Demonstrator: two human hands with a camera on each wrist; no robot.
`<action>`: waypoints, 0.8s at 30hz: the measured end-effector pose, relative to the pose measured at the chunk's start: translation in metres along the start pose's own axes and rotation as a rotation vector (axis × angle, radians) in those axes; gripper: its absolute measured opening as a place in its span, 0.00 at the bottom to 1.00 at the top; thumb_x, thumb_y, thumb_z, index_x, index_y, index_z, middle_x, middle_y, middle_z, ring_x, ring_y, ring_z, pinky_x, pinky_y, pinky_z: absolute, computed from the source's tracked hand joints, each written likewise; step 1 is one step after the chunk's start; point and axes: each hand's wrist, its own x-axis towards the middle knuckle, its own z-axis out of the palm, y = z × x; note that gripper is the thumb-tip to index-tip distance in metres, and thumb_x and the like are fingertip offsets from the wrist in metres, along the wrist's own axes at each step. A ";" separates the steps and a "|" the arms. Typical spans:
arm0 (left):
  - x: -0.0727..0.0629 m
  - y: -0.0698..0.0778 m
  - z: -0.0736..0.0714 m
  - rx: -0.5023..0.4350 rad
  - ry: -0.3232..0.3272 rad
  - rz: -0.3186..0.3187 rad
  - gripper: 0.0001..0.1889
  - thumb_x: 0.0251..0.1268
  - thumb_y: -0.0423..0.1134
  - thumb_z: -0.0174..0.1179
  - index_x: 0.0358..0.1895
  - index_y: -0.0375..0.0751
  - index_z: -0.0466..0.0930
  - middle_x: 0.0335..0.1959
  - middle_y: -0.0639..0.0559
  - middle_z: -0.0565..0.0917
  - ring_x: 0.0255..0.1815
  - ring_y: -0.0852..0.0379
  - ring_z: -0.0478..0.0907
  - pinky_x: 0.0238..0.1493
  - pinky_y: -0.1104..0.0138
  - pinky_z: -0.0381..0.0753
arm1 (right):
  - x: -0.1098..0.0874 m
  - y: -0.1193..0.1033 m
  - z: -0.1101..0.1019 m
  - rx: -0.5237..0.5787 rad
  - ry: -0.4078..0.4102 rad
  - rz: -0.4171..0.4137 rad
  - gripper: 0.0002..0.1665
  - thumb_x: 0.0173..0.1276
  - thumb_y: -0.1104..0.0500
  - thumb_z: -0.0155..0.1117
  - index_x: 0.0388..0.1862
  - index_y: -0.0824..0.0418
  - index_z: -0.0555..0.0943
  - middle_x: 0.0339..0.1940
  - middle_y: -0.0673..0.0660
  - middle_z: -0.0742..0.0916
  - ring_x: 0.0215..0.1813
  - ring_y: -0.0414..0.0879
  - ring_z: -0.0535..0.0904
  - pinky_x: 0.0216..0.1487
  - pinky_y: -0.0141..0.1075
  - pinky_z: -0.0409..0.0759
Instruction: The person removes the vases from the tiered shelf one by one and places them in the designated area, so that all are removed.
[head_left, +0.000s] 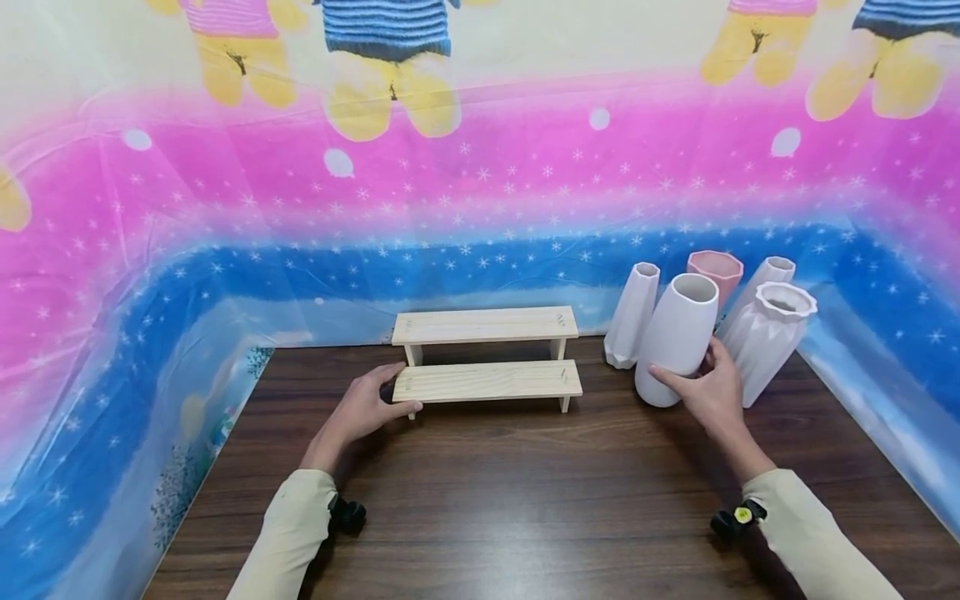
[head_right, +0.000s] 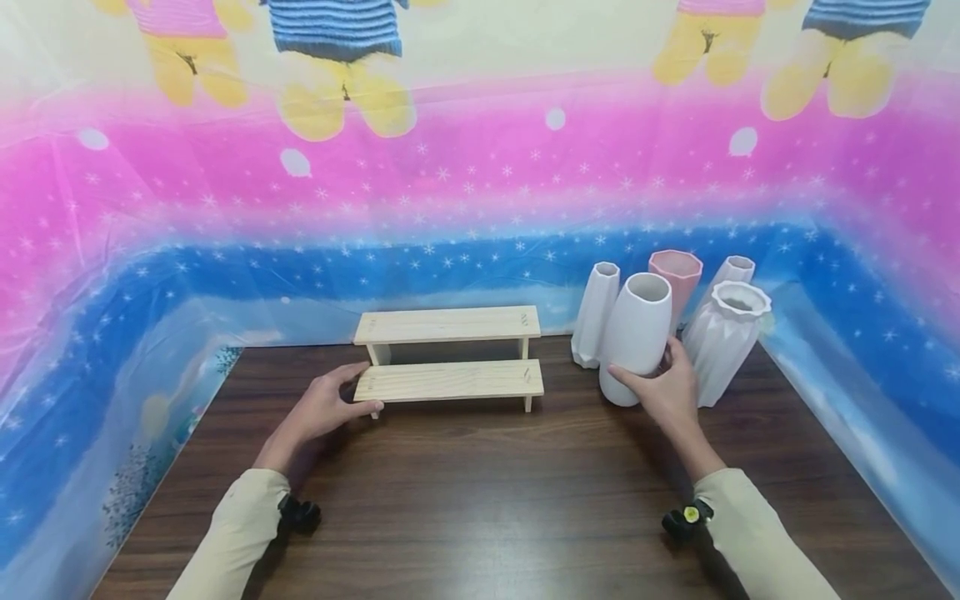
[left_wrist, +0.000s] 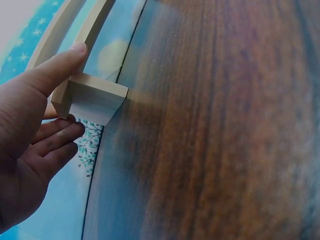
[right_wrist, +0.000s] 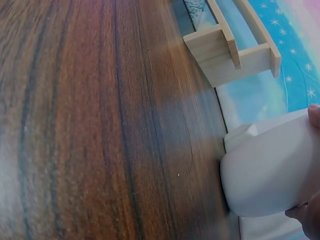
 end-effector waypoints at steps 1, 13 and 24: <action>0.000 0.000 0.000 -0.004 0.000 -0.003 0.47 0.59 0.58 0.74 0.76 0.35 0.66 0.74 0.33 0.69 0.74 0.35 0.67 0.69 0.42 0.71 | 0.000 0.000 0.000 -0.002 0.000 0.006 0.62 0.52 0.43 0.85 0.79 0.58 0.62 0.72 0.63 0.76 0.70 0.59 0.74 0.69 0.59 0.73; 0.000 -0.001 -0.001 -0.006 -0.005 -0.007 0.48 0.60 0.58 0.73 0.77 0.34 0.65 0.75 0.33 0.68 0.74 0.35 0.66 0.69 0.41 0.70 | 0.001 0.003 -0.001 0.020 -0.024 0.011 0.61 0.56 0.42 0.82 0.80 0.60 0.60 0.74 0.65 0.74 0.72 0.61 0.71 0.71 0.61 0.69; -0.025 0.024 -0.006 0.057 0.025 -0.024 0.51 0.65 0.60 0.69 0.82 0.39 0.53 0.81 0.36 0.55 0.80 0.36 0.55 0.73 0.37 0.62 | -0.030 -0.009 -0.019 -0.064 -0.026 0.002 0.65 0.62 0.38 0.76 0.86 0.55 0.47 0.83 0.64 0.60 0.79 0.66 0.61 0.70 0.65 0.66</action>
